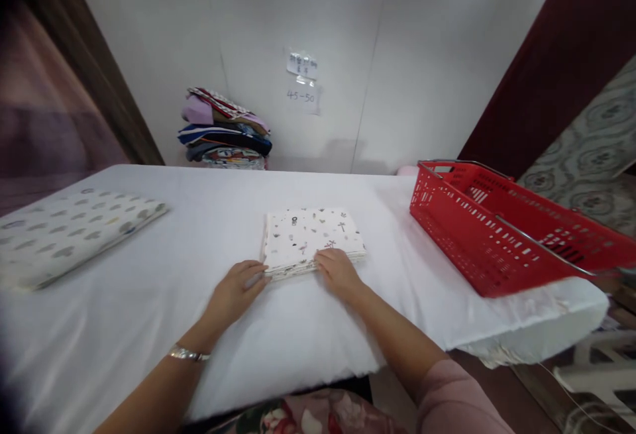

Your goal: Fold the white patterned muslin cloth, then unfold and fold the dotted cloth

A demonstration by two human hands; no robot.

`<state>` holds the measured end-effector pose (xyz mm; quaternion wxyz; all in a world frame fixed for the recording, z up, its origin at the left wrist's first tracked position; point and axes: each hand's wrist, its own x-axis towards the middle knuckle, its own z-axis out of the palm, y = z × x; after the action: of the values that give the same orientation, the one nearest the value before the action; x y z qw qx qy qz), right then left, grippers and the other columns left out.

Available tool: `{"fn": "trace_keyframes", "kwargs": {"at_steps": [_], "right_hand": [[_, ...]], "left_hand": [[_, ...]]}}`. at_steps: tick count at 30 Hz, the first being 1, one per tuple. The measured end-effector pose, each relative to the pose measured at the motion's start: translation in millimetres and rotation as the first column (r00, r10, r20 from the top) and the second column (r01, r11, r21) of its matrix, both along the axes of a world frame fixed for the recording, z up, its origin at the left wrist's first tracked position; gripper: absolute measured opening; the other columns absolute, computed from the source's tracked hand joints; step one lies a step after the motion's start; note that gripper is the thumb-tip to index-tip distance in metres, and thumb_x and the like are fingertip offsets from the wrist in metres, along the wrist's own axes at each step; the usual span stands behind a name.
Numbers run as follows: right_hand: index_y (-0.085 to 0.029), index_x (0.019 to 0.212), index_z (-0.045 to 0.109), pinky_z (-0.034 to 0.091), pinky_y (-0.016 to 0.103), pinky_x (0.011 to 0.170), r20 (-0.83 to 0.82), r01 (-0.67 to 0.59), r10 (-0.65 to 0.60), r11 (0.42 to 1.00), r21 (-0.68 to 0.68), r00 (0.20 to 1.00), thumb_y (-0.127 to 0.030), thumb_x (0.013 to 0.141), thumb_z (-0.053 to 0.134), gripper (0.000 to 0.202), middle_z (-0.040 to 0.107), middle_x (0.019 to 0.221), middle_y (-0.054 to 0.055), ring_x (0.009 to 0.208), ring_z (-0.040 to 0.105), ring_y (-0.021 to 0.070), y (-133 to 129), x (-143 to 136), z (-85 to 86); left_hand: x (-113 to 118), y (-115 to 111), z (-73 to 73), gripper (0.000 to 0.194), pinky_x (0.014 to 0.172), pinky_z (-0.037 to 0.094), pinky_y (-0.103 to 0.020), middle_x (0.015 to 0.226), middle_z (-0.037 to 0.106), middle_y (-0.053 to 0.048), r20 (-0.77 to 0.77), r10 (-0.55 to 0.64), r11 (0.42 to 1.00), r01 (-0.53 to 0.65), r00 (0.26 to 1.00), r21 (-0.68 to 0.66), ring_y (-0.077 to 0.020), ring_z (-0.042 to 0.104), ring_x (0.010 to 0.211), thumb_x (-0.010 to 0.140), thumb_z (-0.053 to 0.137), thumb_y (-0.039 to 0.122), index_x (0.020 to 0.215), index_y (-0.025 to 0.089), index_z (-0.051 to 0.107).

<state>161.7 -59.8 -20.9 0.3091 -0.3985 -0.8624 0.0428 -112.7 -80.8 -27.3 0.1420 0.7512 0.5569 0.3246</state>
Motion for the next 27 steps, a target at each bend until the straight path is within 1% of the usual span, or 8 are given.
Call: {"fn": "trace_keyframes", "kwargs": {"at_steps": [3,5,7,9,12,17,22,27], "right_hand": [[-0.022,0.107,0.061,0.04,0.038,0.089,-0.003,0.146,-0.146,0.989,0.017,0.989,-0.02,0.089,0.041,0.027,0.063,0.108,0.007,0.101,0.055,0.0197,2,51,-5.9],[-0.021,0.104,0.063,0.04,0.039,0.09,-0.021,0.243,-0.243,0.97,-0.009,0.97,-0.024,0.089,0.042,0.026,0.064,0.106,0.007,0.1,0.055,0.0204,2,81,-9.1],[-0.02,0.1,0.065,0.041,0.039,0.089,-0.094,0.356,-0.361,0.932,-0.067,0.928,-0.027,0.088,0.042,0.027,0.065,0.104,0.007,0.098,0.056,0.0209,2,103,-11.2],[-0.02,0.096,0.066,0.043,0.038,0.086,-0.206,0.446,-0.475,0.878,-0.173,0.855,-0.031,0.086,0.042,0.028,0.065,0.102,0.007,0.096,0.057,0.021,3,116,-12.3],[-0.02,0.091,0.068,0.046,0.035,0.08,-0.316,0.46,-0.561,0.819,-0.342,0.765,-0.033,0.081,0.046,0.027,0.067,0.098,0.006,0.092,0.059,0.0208,8,121,-12.8],[-0.023,0.085,0.07,0.047,0.036,0.082,-0.313,0.372,-0.573,0.772,-0.515,0.757,-0.031,0.073,0.054,0.023,0.07,0.09,0.002,0.087,0.062,0.0211,16,112,-12.9],[-0.022,0.086,0.071,0.048,0.034,0.076,-0.382,0.298,-0.572,0.762,-0.575,0.726,-0.029,0.069,0.055,0.024,0.071,0.086,0.002,0.081,0.063,0.0206,20,108,-16.1],[-0.02,0.083,0.069,0.047,0.031,0.073,-0.387,0.317,-0.57,0.775,-0.547,0.725,-0.028,0.069,0.054,0.022,0.07,0.083,0.002,0.079,0.062,0.019,22,106,-19.9]], "left_hand": [[1,2,1.6,0.031,0.079,0.049,-0.029,0.108,0.059,-0.001,0.044,0.014,0.997,-0.011,0.999,-0.073,-0.0179,0.055,0.098,0.082,0.047,0.047,0.096,0.026,0.066],[3,3,3.3,0.033,0.074,0.049,-0.026,0.103,0.06,0.0,0.07,0.03,0.994,-0.023,0.997,-0.105,-0.0162,0.057,0.09,0.084,0.044,0.048,0.092,0.026,0.067],[7,4,5.4,0.033,0.07,0.048,-0.026,0.098,0.06,0.001,0.072,0.061,0.993,-0.054,0.995,-0.105,-0.0151,0.058,0.084,0.084,0.043,0.049,0.087,0.026,0.067],[11,5,7.5,0.033,0.068,0.047,-0.026,0.095,0.06,0.001,0.059,0.094,0.992,-0.089,0.994,-0.088,-0.0152,0.058,0.082,0.084,0.043,0.049,0.083,0.026,0.067],[15,4,9.4,0.031,0.068,0.046,-0.026,0.095,0.059,0.001,0.041,0.109,0.992,-0.106,0.993,-0.069,-0.0158,0.057,0.082,0.083,0.044,0.048,0.081,0.025,0.065],[15,4,7.2,0.028,0.071,0.046,-0.027,0.097,0.058,0.0,0.032,0.091,0.996,-0.09,0.995,-0.019,-0.0162,0.056,0.085,0.083,0.045,0.046,0.083,0.026,0.064],[13,4,4.1,0.027,0.067,0.046,-0.026,0.097,0.059,0.001,0.039,0.076,0.997,-0.076,0.996,-0.007,-0.0148,0.057,0.079,0.083,0.045,0.045,0.085,0.026,0.064],[13,5,4.6,0.028,0.064,0.046,-0.025,0.094,0.058,0.002,0.052,0.071,0.997,-0.07,0.996,-0.021,-0.0134,0.057,0.074,0.083,0.045,0.046,0.084,0.026,0.064]]}}
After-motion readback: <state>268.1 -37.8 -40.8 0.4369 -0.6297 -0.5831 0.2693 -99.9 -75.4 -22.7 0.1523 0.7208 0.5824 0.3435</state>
